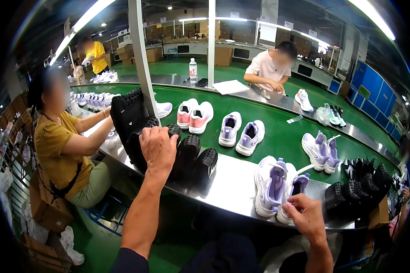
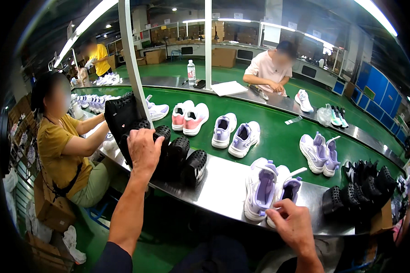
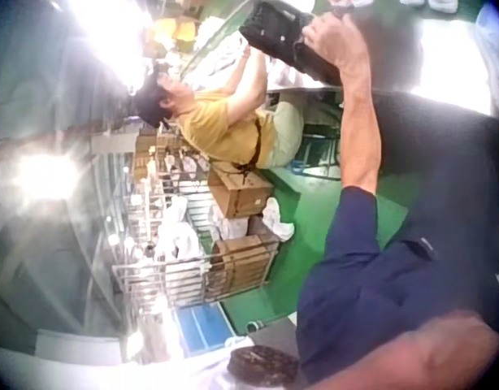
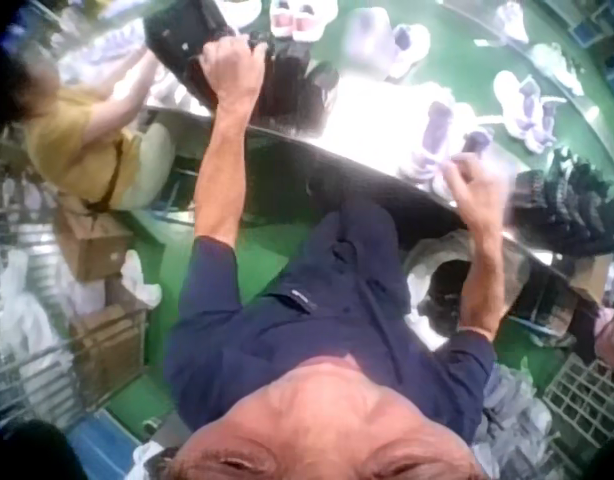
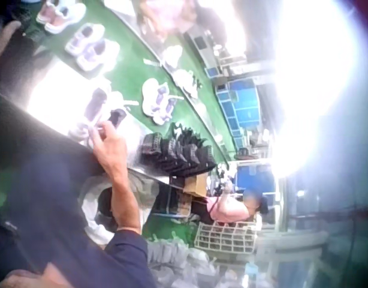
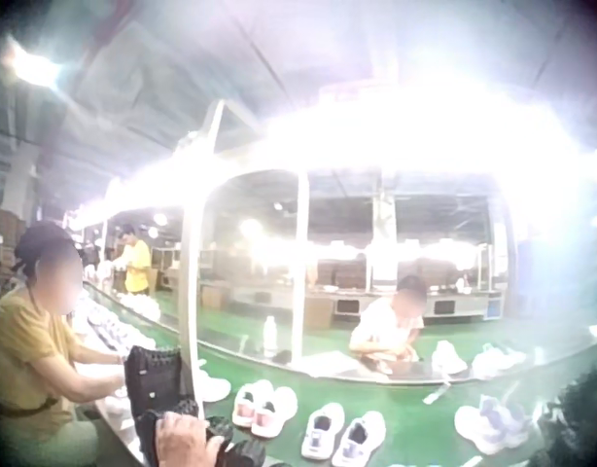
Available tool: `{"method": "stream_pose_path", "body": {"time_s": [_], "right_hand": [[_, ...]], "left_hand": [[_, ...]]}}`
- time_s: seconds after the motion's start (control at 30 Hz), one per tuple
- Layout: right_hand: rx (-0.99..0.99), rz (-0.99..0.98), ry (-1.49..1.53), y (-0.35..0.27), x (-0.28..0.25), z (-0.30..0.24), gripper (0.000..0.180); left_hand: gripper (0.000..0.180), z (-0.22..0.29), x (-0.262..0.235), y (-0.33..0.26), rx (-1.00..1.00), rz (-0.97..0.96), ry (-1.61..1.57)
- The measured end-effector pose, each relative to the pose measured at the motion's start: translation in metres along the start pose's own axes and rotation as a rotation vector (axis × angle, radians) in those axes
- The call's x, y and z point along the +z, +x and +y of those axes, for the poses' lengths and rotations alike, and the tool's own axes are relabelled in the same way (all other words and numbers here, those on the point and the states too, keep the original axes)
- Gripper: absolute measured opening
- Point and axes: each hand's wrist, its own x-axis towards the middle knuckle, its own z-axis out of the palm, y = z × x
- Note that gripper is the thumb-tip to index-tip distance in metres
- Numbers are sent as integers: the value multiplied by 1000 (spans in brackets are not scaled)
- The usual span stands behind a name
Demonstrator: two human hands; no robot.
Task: The person inserts tags and plastic shoe trees into shoes by hand and places the shoes onto the conveyor belt.
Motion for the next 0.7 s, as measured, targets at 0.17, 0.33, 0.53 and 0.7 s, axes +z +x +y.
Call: {"method": "stream_pose_path", "body": {"time_s": [0.17,0.33,0.53,0.7], "right_hand": [[82,71,536,-5,31,-5,46],[421,-311,1333,-24,62,-23,41],[373,-617,819,-31,18,-2,48],[-163,-75,-388,-36,-3,-28,61]], "left_hand": [[35,91,-62,-25,228,430,-346],[39,153,-87,-128,601,120,-834],[37,181,-64,-89,-277,-684,-1733],[17,196,-24,-90,-485,-788,-1816]]}}
